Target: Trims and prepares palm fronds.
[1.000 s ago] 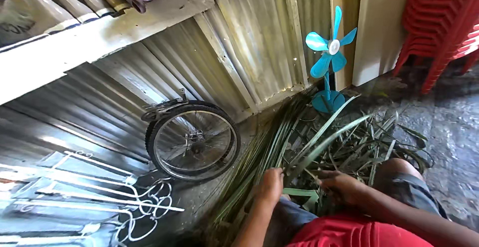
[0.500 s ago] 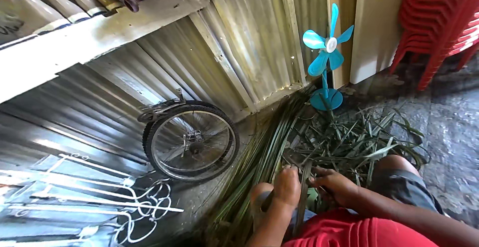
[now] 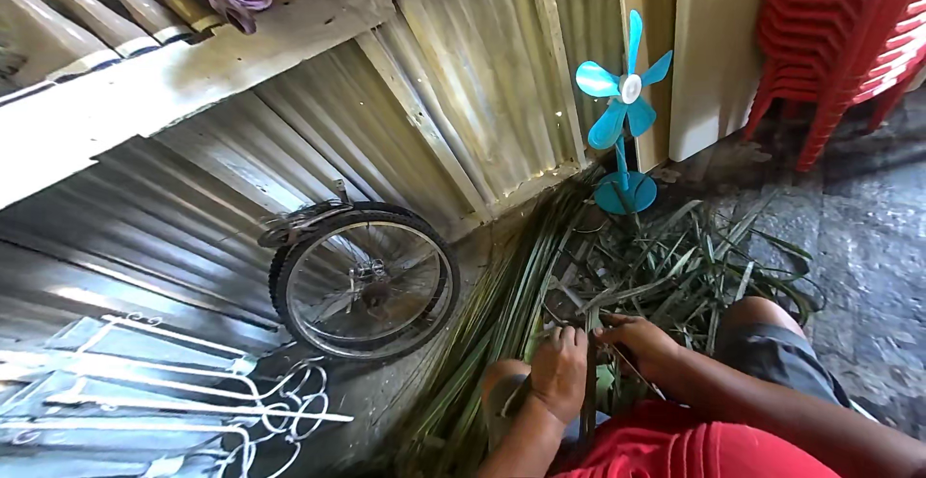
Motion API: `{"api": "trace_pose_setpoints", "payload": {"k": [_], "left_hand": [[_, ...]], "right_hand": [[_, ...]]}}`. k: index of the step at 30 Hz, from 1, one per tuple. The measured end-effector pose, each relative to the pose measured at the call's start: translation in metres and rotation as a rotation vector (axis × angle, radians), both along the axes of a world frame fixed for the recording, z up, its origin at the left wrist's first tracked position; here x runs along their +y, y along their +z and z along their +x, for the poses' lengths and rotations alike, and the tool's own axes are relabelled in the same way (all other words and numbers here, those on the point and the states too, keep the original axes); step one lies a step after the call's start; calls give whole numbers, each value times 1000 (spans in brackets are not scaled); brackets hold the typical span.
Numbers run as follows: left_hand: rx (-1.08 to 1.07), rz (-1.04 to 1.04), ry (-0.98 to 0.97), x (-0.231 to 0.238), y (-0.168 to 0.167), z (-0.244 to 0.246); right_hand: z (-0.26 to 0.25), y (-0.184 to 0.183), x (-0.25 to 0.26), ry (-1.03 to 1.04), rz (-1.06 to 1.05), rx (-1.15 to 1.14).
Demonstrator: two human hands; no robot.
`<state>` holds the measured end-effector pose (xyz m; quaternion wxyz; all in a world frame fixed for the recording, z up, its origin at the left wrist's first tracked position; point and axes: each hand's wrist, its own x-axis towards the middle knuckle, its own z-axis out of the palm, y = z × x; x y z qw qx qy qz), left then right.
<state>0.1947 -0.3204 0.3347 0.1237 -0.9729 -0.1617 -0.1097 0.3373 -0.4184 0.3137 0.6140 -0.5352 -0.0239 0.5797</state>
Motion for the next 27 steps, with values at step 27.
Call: {"api": "trace_pose_setpoints", "payload": {"k": [27], "left_hand": [[-305, 13, -125, 30, -3, -73]], "right_hand": [[69, -10, 7, -512, 15, -122]]}}
